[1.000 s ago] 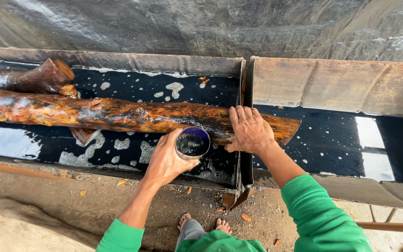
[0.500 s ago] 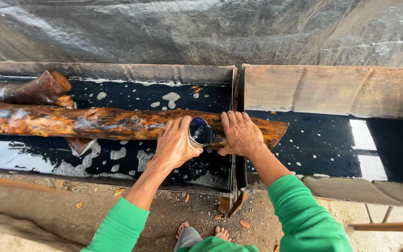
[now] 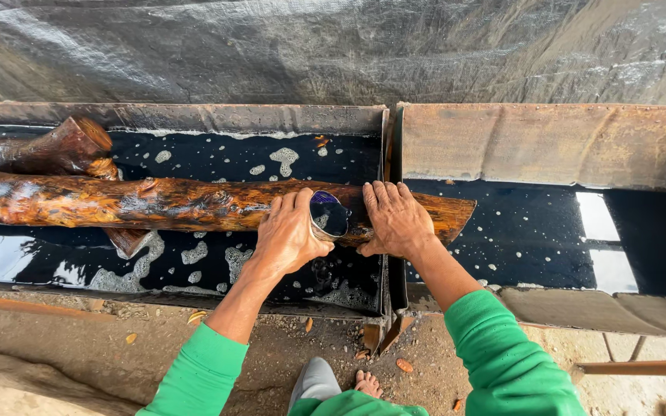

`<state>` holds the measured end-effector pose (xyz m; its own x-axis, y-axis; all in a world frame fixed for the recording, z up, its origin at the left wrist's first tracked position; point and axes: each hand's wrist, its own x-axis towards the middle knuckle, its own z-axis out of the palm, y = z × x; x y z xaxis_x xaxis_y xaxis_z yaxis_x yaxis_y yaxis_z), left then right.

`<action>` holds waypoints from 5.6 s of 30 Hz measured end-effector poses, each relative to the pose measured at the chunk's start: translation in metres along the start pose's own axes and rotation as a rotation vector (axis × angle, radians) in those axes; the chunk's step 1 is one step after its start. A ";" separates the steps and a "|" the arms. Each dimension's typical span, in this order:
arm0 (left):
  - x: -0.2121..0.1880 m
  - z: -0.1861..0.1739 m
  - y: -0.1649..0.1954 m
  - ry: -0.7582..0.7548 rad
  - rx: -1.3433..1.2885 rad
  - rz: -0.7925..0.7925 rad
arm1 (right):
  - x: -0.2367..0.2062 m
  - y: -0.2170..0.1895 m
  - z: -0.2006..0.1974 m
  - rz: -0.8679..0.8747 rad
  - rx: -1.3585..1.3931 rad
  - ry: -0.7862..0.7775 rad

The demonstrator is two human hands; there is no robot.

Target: The person pours a dark liquid from a metal can onto a large log resting in a trough and spreads it along the surface with their hand. The person repeatedly scoops liquid and applies it to different sections of the log, ensuring coverage along the length.

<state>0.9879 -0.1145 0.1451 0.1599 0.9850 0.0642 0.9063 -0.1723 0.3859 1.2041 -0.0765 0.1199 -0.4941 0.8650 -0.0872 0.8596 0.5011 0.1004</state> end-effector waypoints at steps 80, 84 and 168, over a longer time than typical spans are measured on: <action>0.012 0.000 0.198 -0.254 0.024 0.304 | -0.066 0.053 0.060 0.667 2.707 1.223; 0.009 0.000 0.199 -0.261 0.053 0.296 | -0.068 0.052 0.060 0.575 2.729 1.222; -0.025 0.028 -0.073 -0.571 0.405 0.028 | -0.044 0.005 0.049 0.728 2.389 1.178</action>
<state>0.9292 -0.1268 0.0895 0.2649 0.8433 -0.4676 0.9556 -0.2944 0.0103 1.2366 -0.1127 0.0755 0.4784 0.8440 -0.2424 -0.7293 0.2281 -0.6450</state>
